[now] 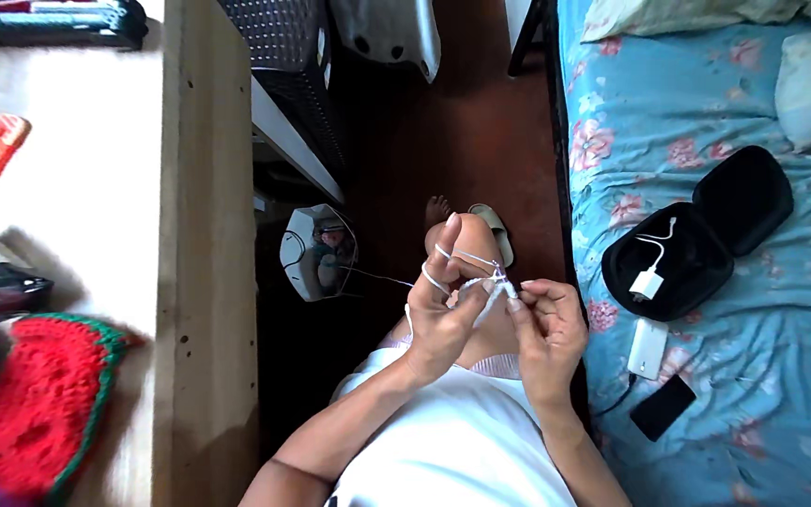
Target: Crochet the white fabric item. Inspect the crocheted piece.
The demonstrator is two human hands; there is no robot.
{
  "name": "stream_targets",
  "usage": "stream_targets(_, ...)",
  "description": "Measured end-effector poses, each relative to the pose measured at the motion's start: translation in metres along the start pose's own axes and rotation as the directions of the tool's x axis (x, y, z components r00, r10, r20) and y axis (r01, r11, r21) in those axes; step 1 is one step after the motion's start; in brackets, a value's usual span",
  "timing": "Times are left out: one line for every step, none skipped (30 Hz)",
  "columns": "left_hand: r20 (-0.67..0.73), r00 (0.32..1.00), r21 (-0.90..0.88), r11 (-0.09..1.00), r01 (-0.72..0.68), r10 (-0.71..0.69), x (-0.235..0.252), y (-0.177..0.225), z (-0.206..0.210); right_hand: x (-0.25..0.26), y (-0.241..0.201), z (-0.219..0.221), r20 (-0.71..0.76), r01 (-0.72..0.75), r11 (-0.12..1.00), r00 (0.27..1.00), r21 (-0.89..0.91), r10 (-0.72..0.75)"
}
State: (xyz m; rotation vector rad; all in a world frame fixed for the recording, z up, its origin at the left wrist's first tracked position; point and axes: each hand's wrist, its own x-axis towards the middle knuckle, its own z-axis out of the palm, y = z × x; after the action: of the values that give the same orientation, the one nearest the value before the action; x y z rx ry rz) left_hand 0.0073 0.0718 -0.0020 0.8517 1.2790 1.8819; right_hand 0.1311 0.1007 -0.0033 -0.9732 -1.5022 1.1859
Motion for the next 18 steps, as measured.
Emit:
stream_targets(0.006, 1.000, -0.005, 1.000, 0.003, -0.003, 0.001, 0.000, -0.001, -0.002, 0.003, 0.000, -0.021, 0.080, 0.991, 0.996, -0.111, -0.083)
stream_targets(0.015, 1.000, -0.018, 1.000, 0.007, -0.007, 0.002, 0.001, -0.002, -0.004, 0.006, 0.000, -0.028, 0.138, 0.970, 0.989, -0.200, -0.146)
stream_targets(0.026, 1.000, -0.035, 0.999, 0.014, -0.013, 0.002, 0.002, -0.003, -0.005, 0.008, 0.000, -0.028, 0.179, 0.945, 0.981, -0.273, -0.194)
stream_targets(0.034, 0.999, -0.045, 0.999, 0.024, -0.023, 0.003, 0.004, -0.003, -0.005, 0.010, -0.001, -0.020, 0.209, 0.918, 0.973, -0.337, -0.229)
stream_targets(0.040, 0.999, -0.048, 0.998, 0.037, -0.035, 0.005, 0.005, -0.004, -0.005, 0.010, -0.002, -0.009, 0.234, 0.890, 0.966, -0.391, -0.257)
stream_targets(0.043, 0.998, -0.050, 0.997, 0.058, -0.056, 0.007, 0.007, -0.006, -0.004, 0.010, -0.003, 0.006, 0.255, 0.864, 0.960, -0.435, -0.280)
stream_targets(0.048, 0.996, -0.049, 0.995, 0.082, -0.080, 0.009, 0.009, -0.007, -0.003, 0.010, -0.004, 0.015, 0.275, 0.842, 0.953, -0.465, -0.303)
stream_targets(0.057, 0.992, -0.048, 0.992, 0.114, -0.111, 0.012, 0.011, -0.009, -0.003, 0.010, -0.004, 0.022, 0.294, 0.822, 0.945, -0.488, -0.325)
stream_targets(0.073, 0.986, -0.038, 0.988, 0.151, -0.148, 0.014, 0.013, -0.011, -0.003, 0.010, -0.005, 0.030, 0.311, 0.804, 0.939, -0.507, -0.344)
stream_targets(0.092, 0.977, -0.024, 0.980, 0.197, -0.194, 0.017, 0.015, -0.014, -0.003, 0.011, -0.006, 0.042, 0.327, 0.790, 0.933, -0.518, -0.358)
stream_targets(0.111, 0.963, -0.013, 0.969, 0.247, -0.244, 0.020, 0.017, -0.017, -0.003, 0.011, -0.007, 0.056, 0.345, 0.781, 0.926, -0.520, -0.372)
stream_targets(0.131, 0.947, -0.011, 0.955, 0.297, -0.293, 0.022, 0.020, -0.020, -0.002, 0.012, -0.008, 0.071, 0.364, 0.777, 0.921, -0.513, -0.384)
stream_targets(0.151, 0.929, -0.010, 0.940, 0.342, -0.337, 0.025, 0.022, -0.023, -0.002, 0.012, -0.009, 0.088, 0.381, 0.775, 0.916, -0.505, -0.393)
stream_targets(0.169, 0.913, -0.010, 0.926, 0.377, -0.370, 0.027, 0.024, -0.026, -0.001, 0.012, -0.010, 0.104, 0.395, 0.772, 0.911, -0.498, -0.399)
stream_targets(0.187, 0.899, -0.016, 0.914, 0.406, -0.397, 0.029, 0.025, -0.029, -0.001, 0.012, -0.011, 0.117, 0.409, 0.770, 0.906, -0.490, -0.406)
stream_targets(0.203, 0.885, -0.027, 0.901, 0.432, -0.418, 0.031, 0.025, -0.031, -0.001, 0.012, -0.011, 0.127, 0.419, 0.767, 0.902, -0.486, -0.413)
stream_targets(0.219, 0.870, -0.044, 0.886, 0.461, -0.441, 0.033, 0.026, -0.034, -0.001, 0.012, -0.012, 0.137, 0.429, 0.761, 0.898, -0.486, -0.419)
stream_targets(0.236, 0.855, -0.061, 0.871, 0.488, -0.462, 0.034, 0.027, -0.036, -0.001, 0.012, -0.012, 0.145, 0.439, 0.757, 0.893, -0.484, -0.426)
